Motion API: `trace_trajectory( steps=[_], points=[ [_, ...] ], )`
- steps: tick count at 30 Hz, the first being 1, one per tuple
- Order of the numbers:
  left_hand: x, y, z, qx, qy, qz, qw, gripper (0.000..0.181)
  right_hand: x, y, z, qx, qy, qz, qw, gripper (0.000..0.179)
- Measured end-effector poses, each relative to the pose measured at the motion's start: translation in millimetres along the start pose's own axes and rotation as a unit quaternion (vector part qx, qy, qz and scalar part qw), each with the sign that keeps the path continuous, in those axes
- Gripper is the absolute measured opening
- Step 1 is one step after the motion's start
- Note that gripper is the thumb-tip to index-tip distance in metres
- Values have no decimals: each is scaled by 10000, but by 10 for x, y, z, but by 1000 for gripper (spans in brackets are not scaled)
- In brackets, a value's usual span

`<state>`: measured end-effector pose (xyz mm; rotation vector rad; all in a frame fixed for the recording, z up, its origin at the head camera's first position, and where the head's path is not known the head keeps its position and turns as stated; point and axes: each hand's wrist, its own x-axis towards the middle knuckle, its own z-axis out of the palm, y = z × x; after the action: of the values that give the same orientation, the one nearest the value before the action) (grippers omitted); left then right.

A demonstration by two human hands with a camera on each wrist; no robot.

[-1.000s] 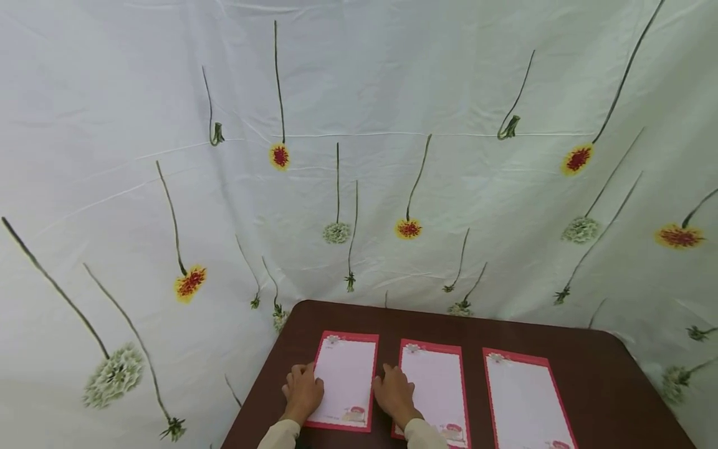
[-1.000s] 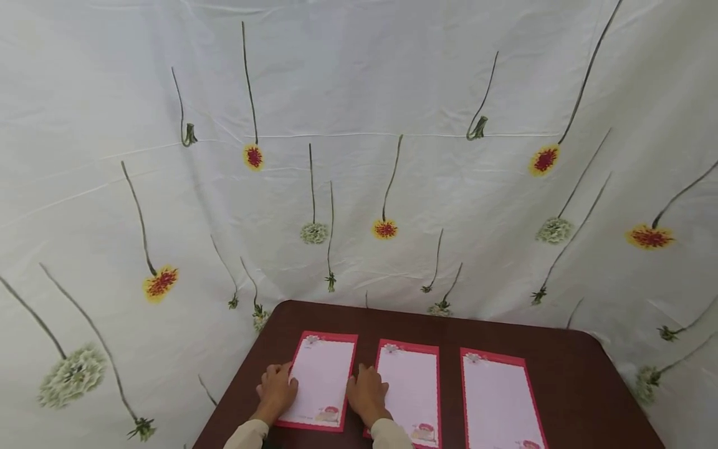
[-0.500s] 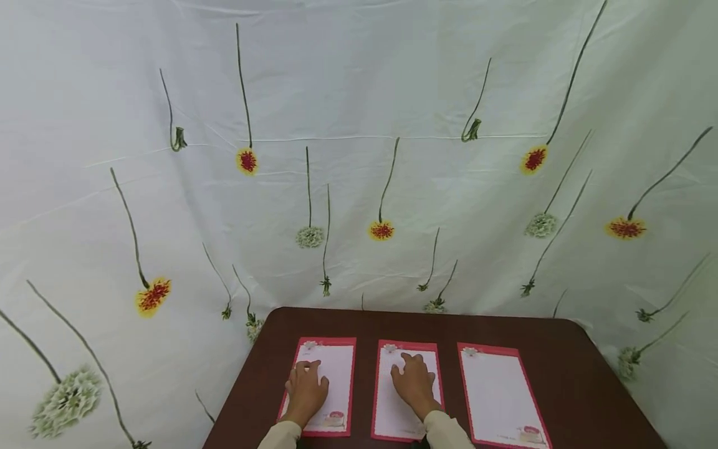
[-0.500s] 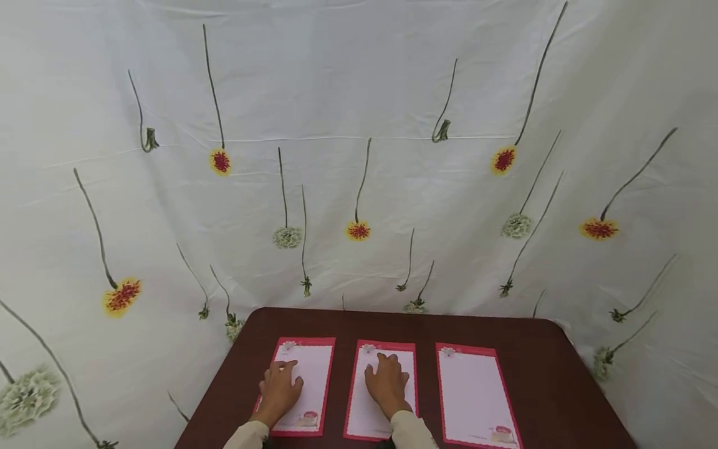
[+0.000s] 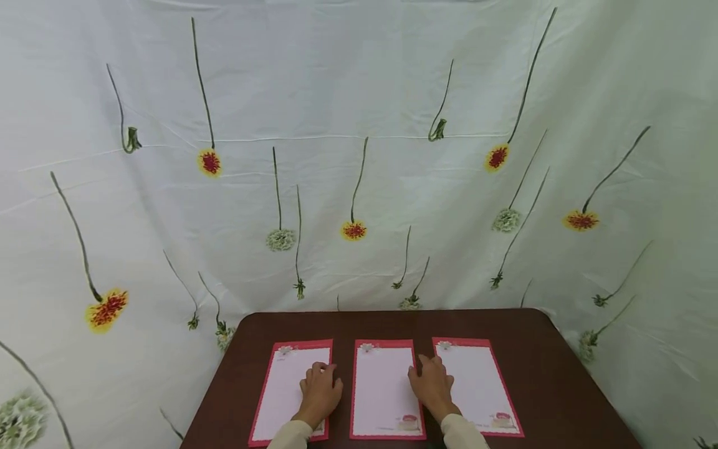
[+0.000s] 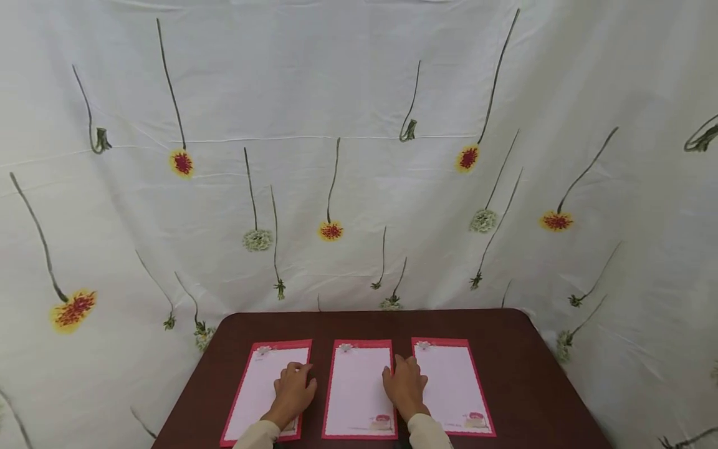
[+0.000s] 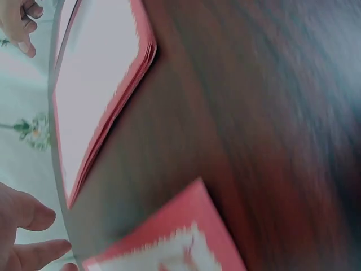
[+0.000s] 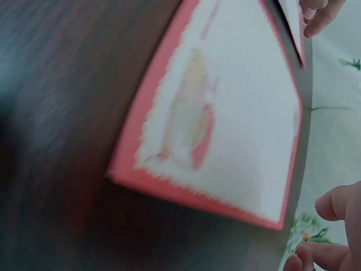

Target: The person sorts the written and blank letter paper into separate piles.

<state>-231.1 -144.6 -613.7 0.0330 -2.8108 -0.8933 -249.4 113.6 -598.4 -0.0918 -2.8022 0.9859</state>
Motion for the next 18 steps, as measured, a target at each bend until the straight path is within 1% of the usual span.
trace_trajectory(
  steps=[4,7,9,14,18],
  points=[
    [-14,67,114,88,-302,13,9995,38,-36,146,-22,-98,-145,187,9997,50],
    [-24,66,154,92,-504,-42,9987,40,-54,187,7,-134,-215,160,9996,50],
    [-26,60,179,36,-556,-30,9984,41,-61,192,18,-172,-258,159,9994,50],
    [-53,54,234,11,-546,58,9985,43,-79,205,41,-276,-400,239,9985,50],
    [-73,70,249,84,-689,65,9976,43,-104,238,75,-346,-519,337,9975,51]
  ],
)
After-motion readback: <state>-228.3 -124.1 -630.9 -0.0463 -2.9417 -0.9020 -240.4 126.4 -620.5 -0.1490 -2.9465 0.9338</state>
